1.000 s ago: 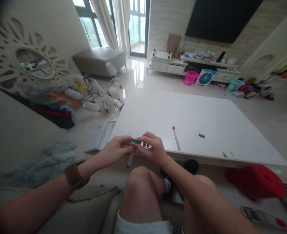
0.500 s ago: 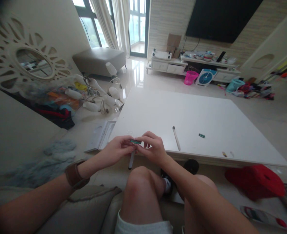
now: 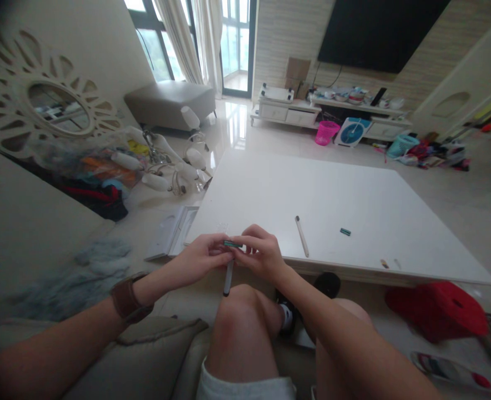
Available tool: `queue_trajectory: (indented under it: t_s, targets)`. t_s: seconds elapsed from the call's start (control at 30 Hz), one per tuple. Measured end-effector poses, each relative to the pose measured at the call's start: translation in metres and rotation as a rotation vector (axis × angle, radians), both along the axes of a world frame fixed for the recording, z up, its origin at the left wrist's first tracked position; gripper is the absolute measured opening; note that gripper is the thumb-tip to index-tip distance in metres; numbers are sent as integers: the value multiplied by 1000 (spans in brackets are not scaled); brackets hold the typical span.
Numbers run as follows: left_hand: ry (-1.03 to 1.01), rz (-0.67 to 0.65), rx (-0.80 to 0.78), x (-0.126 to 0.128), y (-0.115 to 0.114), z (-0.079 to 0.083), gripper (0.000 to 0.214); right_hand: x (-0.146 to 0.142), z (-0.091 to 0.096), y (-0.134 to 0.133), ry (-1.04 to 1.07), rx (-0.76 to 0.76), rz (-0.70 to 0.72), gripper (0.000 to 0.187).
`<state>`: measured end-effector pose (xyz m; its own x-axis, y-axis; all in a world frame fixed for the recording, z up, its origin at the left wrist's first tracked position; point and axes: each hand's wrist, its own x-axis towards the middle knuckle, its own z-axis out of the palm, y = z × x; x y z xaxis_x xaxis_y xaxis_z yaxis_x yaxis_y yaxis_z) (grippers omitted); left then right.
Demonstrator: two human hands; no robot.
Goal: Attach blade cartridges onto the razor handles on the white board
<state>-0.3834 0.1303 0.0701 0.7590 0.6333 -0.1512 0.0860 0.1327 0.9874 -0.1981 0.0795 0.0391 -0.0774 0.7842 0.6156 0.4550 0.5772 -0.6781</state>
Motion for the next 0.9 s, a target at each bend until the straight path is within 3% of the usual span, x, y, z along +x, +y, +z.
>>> queue_trajectory:
  t_s: [0.33, 0.9]
  targets:
    - [45, -96, 84, -1, -1, 5, 21, 0, -1, 1, 4, -11, -7, 25]
    - [78, -67, 123, -1, 0, 1, 25, 0, -3, 1, 16, -27, -1, 24]
